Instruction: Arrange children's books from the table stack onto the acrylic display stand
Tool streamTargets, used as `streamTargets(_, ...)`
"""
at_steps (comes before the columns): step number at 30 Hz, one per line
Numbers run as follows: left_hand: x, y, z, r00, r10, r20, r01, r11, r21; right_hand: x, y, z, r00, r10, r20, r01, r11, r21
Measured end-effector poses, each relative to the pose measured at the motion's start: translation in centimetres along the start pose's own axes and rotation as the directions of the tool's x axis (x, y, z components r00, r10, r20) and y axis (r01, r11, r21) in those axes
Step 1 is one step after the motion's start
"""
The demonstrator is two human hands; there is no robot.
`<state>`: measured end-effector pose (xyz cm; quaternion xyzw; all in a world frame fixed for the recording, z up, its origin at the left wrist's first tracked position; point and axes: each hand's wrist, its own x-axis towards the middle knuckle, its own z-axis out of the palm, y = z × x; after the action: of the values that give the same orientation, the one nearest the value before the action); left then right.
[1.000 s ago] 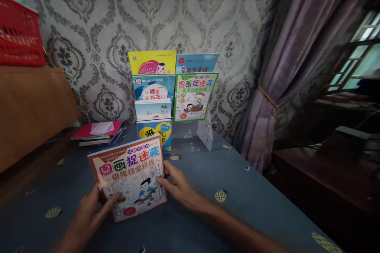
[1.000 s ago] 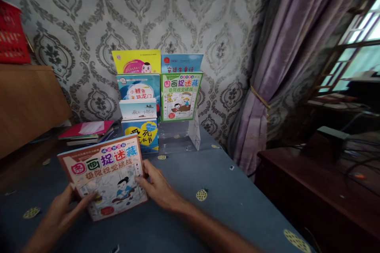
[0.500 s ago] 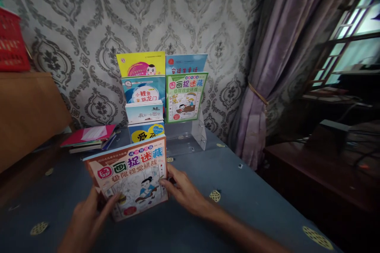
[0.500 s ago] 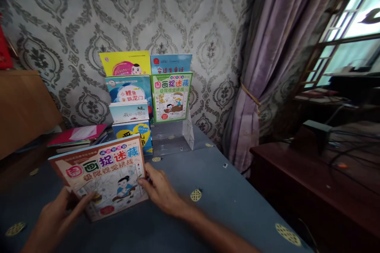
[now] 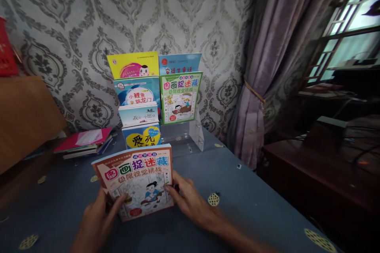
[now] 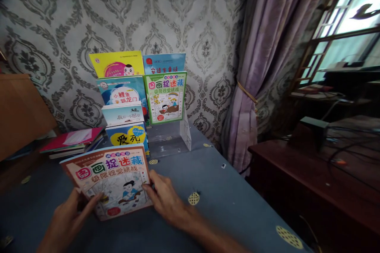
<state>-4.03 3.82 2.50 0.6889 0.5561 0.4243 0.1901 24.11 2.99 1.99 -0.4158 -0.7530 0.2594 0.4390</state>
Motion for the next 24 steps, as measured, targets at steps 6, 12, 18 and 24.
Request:
streamTargets(6, -0.5, 0.0, 0.3, 1.000, -0.002, -0.024, 0.002, 1.000, 0.015, -0.5, -0.1, 0.3, 1.000, -0.029, -0.011, 0.028, 0.997, -0.070)
streamTargets(12, -1.3, -0.7, 1.3, 0.995, 0.053, -0.080, -0.051, 0.998, 0.026, -1.1, 0.2, 0.8, 0.998, -0.050, -0.042, 0.047, 0.996, -0.073)
streamTargets(18, -2.6, -1.7, 3.4, 0.966, 0.051, -0.253, -0.057, 0.998, -0.018, -1.9, 0.2, 1.2, 0.990, -0.101, -0.096, 0.088, 0.988, -0.126)
streamTargets(24, -3.1, -2.3, 3.1, 0.956, 0.206, -0.206, -0.184, 0.975, 0.121, -2.4, 1.1, 1.3, 0.969, -0.197, -0.150, 0.154, 0.953, -0.262)
